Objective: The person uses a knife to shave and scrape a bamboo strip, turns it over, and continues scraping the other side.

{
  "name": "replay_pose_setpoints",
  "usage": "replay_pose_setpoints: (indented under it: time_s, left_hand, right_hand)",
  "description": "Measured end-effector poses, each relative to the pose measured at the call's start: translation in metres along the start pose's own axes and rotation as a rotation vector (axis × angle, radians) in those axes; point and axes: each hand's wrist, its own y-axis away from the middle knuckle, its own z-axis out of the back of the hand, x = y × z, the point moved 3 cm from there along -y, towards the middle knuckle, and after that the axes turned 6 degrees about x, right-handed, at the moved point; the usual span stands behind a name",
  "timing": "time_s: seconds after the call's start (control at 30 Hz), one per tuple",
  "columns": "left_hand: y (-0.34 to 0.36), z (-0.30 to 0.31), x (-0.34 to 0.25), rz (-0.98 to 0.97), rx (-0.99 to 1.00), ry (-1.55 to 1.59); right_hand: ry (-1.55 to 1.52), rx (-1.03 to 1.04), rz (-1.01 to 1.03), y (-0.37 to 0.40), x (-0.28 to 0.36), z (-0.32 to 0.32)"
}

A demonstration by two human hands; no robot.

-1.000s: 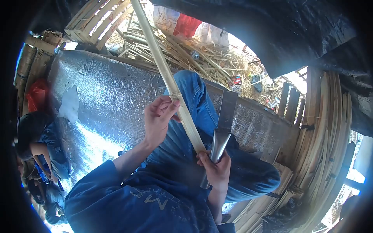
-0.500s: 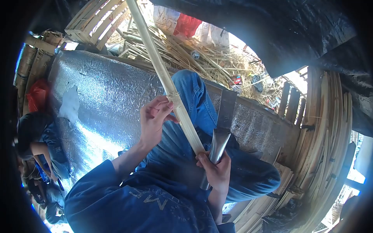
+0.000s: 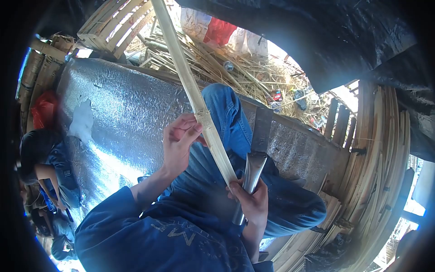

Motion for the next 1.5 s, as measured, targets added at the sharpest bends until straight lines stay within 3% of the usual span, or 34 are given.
replay_pose_setpoints:
  time_s: [0.4, 0.57, 0.9, 0.97, 1.0, 1.07, 1.2, 1.33, 1.5]
  left_hand:
    - [-0.009, -0.005, 0.011, 0.146, -0.052, 0.091]
    - [-0.013, -0.001, 0.018, 0.181, 0.021, 0.191]
    - [-0.014, -0.02, 0.016, 0.149, 0.047, 0.386]
    - [-0.011, -0.037, 0.009, 0.208, -0.052, 0.44]
    - [-0.01, -0.039, 0.013, 0.207, -0.047, 0.439]
    - [-0.008, -0.045, 0.019, 0.118, 0.146, 0.564]
    - [-0.019, -0.054, 0.014, 0.134, 0.16, 0.55]
    - [-0.038, -0.065, -0.004, 0.153, 0.171, 0.408]
    - [-0.057, -0.082, -0.022, 0.119, 0.19, 0.218]
  right_hand:
    - [0.11, -0.123, 0.071, 0.008, 0.008, -0.01]
    - [0.327, -0.161, 0.142, 0.014, 0.01, -0.01]
    - [0.171, -0.202, 0.14, 0.019, 0.009, -0.015]
    - [0.14, -0.204, 0.103, 0.02, 0.006, -0.014]
    - [0.139, -0.206, 0.107, 0.021, 0.004, -0.015]
    - [0.114, -0.19, 0.11, 0.022, 0.001, -0.017]
    - [0.315, -0.146, 0.065, 0.025, 0.007, -0.014]
    - [0.184, -0.186, 0.26, 0.03, 0.003, 0.004]
    - [0.186, -0.265, 0.187, 0.047, 0.01, 0.031]
